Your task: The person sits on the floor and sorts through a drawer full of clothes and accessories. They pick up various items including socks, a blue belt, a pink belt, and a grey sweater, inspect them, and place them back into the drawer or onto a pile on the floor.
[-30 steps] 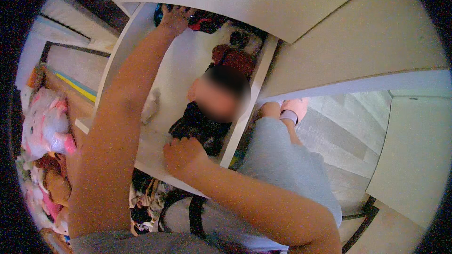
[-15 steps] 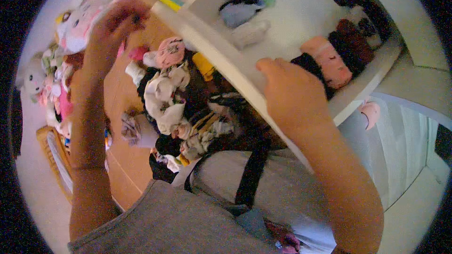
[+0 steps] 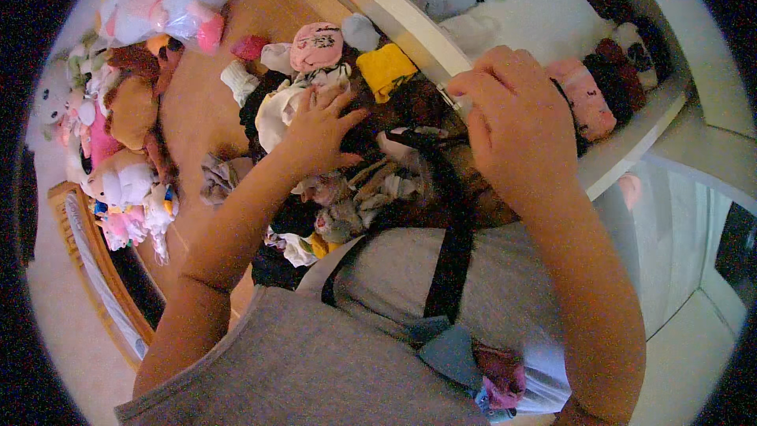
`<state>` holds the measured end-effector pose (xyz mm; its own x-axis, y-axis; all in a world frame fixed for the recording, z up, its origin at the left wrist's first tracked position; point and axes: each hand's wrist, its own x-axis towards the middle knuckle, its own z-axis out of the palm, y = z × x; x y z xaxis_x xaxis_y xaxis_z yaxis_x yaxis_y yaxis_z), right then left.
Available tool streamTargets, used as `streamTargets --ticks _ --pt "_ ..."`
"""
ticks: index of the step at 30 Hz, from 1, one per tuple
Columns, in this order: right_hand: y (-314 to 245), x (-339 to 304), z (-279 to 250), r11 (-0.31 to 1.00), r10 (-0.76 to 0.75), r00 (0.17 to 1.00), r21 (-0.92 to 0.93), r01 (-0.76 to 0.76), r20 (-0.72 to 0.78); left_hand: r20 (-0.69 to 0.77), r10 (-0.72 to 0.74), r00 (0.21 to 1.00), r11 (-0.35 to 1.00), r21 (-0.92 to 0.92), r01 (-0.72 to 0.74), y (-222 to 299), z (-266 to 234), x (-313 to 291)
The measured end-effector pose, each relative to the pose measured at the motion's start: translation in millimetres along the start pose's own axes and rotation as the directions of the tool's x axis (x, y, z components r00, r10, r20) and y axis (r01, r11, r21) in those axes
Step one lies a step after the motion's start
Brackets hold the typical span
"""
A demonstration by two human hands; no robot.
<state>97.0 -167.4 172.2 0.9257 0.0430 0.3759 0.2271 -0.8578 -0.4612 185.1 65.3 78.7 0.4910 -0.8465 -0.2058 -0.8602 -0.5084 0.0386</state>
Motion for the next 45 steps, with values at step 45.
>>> streamTargets --ticks 45 --pt "-15.9 -10.3 -9.3 0.192 0.236 0.727 0.703 -0.685 0.644 -0.103 -0.322 0.941 0.361 -0.932 0.022 64.7 -88.0 15.7"
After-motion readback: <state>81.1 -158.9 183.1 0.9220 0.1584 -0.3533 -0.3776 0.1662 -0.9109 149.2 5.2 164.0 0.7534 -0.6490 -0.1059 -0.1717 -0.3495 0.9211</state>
